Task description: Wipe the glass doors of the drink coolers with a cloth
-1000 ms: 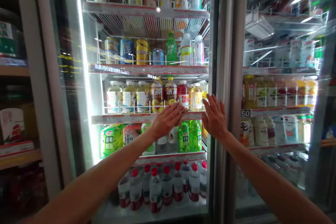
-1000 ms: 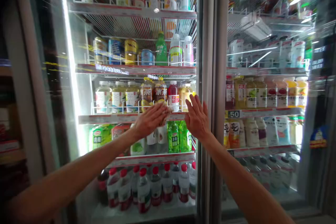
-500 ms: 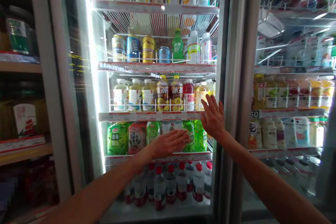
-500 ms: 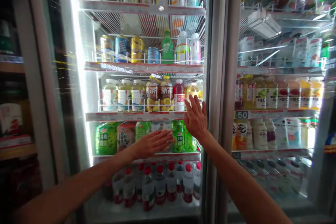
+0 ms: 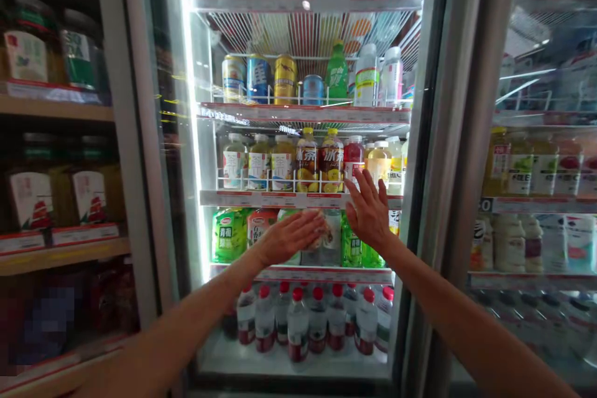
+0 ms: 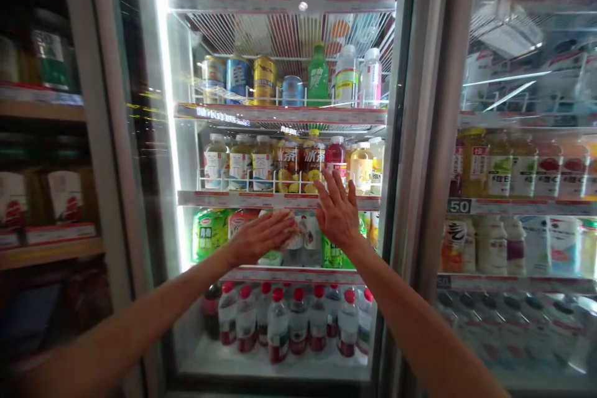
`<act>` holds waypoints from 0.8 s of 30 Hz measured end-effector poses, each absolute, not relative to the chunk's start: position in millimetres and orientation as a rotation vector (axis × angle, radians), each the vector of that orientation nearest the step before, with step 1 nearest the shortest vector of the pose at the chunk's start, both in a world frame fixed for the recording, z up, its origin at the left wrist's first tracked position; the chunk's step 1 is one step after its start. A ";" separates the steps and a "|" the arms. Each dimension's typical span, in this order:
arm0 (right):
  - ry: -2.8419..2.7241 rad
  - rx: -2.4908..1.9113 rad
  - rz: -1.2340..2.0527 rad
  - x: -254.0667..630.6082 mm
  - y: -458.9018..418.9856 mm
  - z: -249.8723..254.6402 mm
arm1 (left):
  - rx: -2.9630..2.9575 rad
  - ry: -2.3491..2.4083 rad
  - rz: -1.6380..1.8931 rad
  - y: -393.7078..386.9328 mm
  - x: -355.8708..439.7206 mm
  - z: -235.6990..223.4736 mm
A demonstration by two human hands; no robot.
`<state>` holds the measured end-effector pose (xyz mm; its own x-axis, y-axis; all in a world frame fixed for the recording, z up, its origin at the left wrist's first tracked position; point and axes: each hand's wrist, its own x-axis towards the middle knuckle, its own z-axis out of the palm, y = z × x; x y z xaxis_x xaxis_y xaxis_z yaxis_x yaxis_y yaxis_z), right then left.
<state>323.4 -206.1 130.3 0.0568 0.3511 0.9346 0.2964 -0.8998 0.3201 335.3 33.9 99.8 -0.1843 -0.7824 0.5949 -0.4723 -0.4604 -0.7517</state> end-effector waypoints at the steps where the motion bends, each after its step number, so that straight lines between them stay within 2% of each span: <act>1: 0.698 2.250 2.023 323.9 -202.4 130.6 | -1.878 1.380 -1.805 39.5 336.1 107.3; 3: 0.716 2.249 2.034 324.5 -195.0 130.6 | -2.021 1.168 -2.107 48.1 337.9 119.6; 5: 0.733 2.248 2.029 324.9 -187.2 128.9 | -2.081 1.073 -2.242 51.7 338.3 119.0; 9: 0.745 2.245 1.998 325.1 -172.9 121.3 | -2.029 1.291 -1.907 57.2 335.0 92.3; 11: 0.748 2.245 1.995 325.0 -168.8 118.2 | -2.035 1.272 -1.912 66.0 335.3 88.7; 14: 0.748 2.271 1.984 325.3 -166.6 116.6 | -2.133 0.942 -2.333 78.5 338.9 99.1; 16: 0.743 2.280 1.981 326.3 -166.2 116.5 | -2.156 0.814 -2.481 77.8 340.3 101.1; 21: 0.744 2.234 2.011 328.5 -165.1 114.3 | -2.074 1.225 -1.982 65.7 338.4 71.4; 22: 0.752 2.230 2.002 328.4 -165.2 113.3 | -2.086 1.214 -1.970 68.8 338.9 68.3; 24: 0.768 2.228 1.973 327.8 -165.4 110.8 | -2.174 1.017 -2.167 79.9 341.4 70.6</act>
<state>327.8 -165.4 110.8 0.0519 0.4058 0.9125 0.3181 -0.8729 0.3700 341.4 79.9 70.6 -0.0936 -0.3606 0.9280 -0.4833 -0.7985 -0.3590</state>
